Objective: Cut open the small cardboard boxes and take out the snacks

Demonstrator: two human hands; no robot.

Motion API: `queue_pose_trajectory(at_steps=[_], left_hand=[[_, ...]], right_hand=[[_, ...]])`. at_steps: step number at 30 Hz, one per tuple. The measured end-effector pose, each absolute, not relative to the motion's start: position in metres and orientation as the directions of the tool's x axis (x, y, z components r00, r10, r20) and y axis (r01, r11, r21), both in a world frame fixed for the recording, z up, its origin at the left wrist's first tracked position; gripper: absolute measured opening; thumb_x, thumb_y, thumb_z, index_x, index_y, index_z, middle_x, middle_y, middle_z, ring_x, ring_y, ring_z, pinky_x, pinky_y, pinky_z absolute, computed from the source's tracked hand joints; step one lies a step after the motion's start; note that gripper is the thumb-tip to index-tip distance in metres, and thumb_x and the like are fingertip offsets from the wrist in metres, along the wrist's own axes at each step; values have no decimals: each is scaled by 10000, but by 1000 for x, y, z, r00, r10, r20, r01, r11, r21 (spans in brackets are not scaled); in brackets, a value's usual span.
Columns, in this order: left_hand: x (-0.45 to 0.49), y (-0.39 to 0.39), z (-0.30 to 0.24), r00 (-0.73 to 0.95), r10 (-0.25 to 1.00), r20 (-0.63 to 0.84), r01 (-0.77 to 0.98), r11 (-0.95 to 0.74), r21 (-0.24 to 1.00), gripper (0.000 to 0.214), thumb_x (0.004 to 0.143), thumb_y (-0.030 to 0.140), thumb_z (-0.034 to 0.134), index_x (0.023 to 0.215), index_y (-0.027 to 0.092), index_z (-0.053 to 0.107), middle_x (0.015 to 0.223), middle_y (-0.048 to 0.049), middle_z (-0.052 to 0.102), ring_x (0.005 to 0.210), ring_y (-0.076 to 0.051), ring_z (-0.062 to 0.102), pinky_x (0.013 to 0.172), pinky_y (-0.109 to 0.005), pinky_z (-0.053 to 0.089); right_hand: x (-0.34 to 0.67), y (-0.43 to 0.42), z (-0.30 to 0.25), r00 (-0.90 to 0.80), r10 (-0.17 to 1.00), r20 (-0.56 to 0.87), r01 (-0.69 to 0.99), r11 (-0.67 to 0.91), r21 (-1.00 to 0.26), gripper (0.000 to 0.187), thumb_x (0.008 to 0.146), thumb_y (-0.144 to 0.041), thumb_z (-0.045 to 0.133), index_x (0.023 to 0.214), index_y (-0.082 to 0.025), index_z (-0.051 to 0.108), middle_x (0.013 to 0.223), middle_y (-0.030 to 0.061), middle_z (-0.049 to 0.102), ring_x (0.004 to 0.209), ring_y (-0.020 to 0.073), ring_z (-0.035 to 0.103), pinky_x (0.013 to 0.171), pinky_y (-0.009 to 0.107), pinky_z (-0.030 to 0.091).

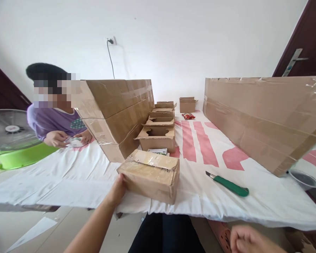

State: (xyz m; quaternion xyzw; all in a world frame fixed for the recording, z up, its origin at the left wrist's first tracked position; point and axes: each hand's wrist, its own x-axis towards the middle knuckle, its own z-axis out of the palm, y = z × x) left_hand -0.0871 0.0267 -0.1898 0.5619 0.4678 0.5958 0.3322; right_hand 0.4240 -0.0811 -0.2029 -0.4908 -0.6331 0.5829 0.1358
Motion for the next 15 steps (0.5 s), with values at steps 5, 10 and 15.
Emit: queue_pose_trajectory(at_steps=[5, 10, 15], left_hand=[[-75, 13, -190, 155, 924, 349, 101, -367, 925, 1080, 667, 743, 675, 1509, 175, 309, 1564, -168, 335, 1443, -407, 265, 1187, -507, 235], [-75, 14, -184, 275, 926, 259, 161, -310, 937, 1181, 601, 719, 747, 1519, 145, 273, 1528, -214, 369, 1421, -454, 279, 1177, -581, 204], [-74, 17, -189, 307, 924, 229, 183, -293, 938, 1289, 532, 746, 765, 1535, 149, 219, 1494, -220, 409, 1407, -459, 300, 1179, -603, 175]], right_hand=[[420, -22, -161, -34, 981, 189, 742, 152, -653, 434, 831, -623, 523, 971, -248, 690, 1041, 95, 719, 1005, 301, 656, 907, 423, 521], [415, 19, -187, -58, 930, 362, 952, 160, -260, 431, 834, -464, 465, 1102, -209, 686, 1208, 132, 675, 1134, 357, 602, 961, 535, 484], [414, 27, -190, -38, 942, 333, 950, 137, -280, 436, 894, -416, 382, 1155, -196, 654, 1109, 112, 716, 1057, 309, 651, 924, 469, 525]])
